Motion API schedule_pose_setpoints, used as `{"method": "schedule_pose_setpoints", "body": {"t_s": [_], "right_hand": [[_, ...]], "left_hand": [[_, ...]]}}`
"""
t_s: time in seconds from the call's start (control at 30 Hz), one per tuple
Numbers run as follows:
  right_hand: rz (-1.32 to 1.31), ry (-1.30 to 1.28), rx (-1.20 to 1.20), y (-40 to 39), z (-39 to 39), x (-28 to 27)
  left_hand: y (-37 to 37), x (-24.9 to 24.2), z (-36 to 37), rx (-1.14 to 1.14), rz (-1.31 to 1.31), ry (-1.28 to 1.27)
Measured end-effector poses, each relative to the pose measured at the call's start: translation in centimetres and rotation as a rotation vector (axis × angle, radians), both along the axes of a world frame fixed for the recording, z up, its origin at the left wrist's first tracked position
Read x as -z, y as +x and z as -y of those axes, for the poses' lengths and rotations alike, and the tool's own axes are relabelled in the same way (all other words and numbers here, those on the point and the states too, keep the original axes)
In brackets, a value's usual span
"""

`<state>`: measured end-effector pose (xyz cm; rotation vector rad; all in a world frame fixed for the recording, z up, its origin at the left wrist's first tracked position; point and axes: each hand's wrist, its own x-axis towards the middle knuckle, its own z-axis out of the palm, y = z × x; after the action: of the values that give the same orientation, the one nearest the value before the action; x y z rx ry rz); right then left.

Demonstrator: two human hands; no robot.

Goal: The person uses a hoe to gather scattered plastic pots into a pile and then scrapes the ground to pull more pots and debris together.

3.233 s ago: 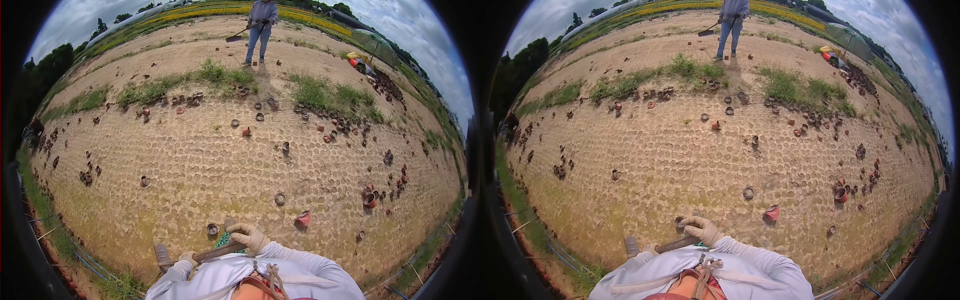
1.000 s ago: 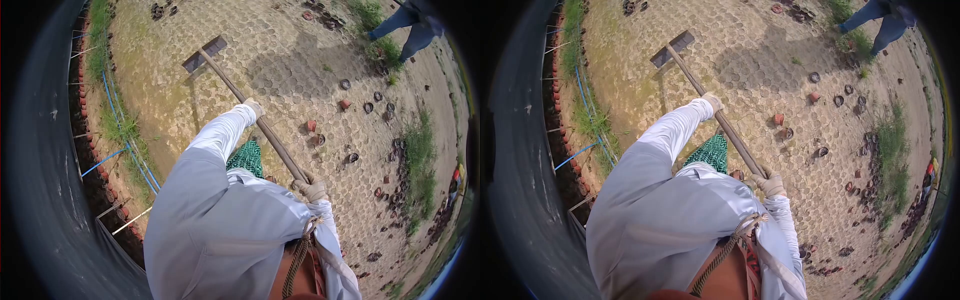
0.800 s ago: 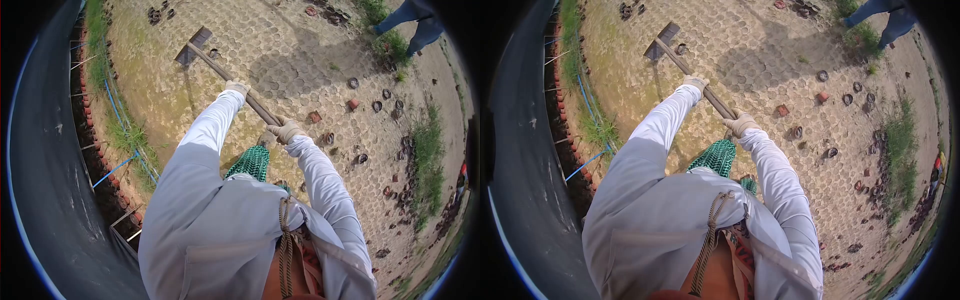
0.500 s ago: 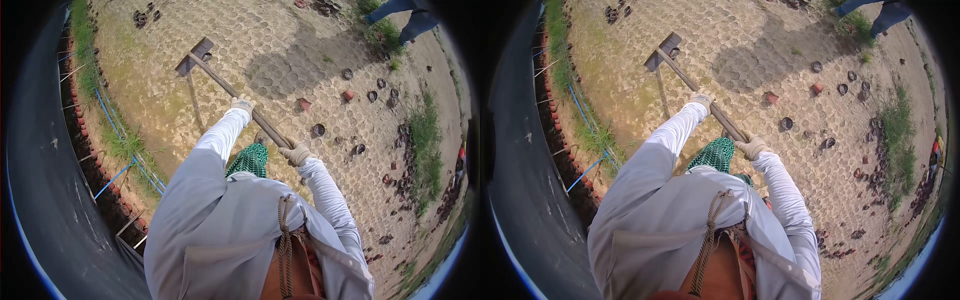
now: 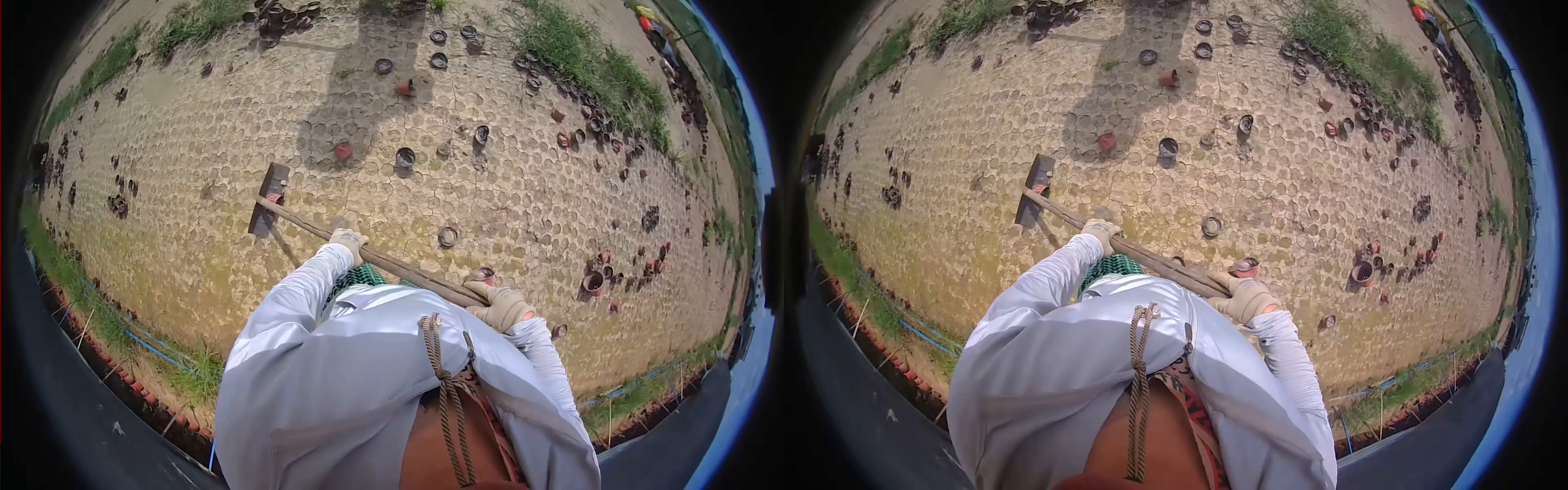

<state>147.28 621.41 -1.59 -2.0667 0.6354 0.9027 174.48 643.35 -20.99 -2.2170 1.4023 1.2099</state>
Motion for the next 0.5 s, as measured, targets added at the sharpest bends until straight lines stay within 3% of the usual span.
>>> {"method": "schedule_pose_setpoints", "body": {"t_s": [0.1, 0.23, 0.3, 0.4, 0.5], "right_hand": [[0.048, -0.054, 0.199, -8.9, 1.9, -4.6], [0.072, -0.242, 0.409, -18.3, 2.8, -9.9], [0.136, -0.343, 0.530, -20.9, 1.9, -11.6], [0.152, -0.464, 0.699, -22.0, 0.9, -13.7], [0.299, -0.535, 0.747, -23.1, 0.2, -10.3]], "left_hand": [[-7.5, -1.7, 5.6, 0.146, -0.052, -0.129], [-15.6, -3.2, 11.1, 0.160, -0.169, -0.346], [-17.6, -1.7, 12.8, 0.226, -0.194, -0.451], [-19.3, -4.7, 15.6, 0.298, -0.217, -0.331], [-18.3, -2.9, 16.0, 0.376, -0.270, -0.248]]}}
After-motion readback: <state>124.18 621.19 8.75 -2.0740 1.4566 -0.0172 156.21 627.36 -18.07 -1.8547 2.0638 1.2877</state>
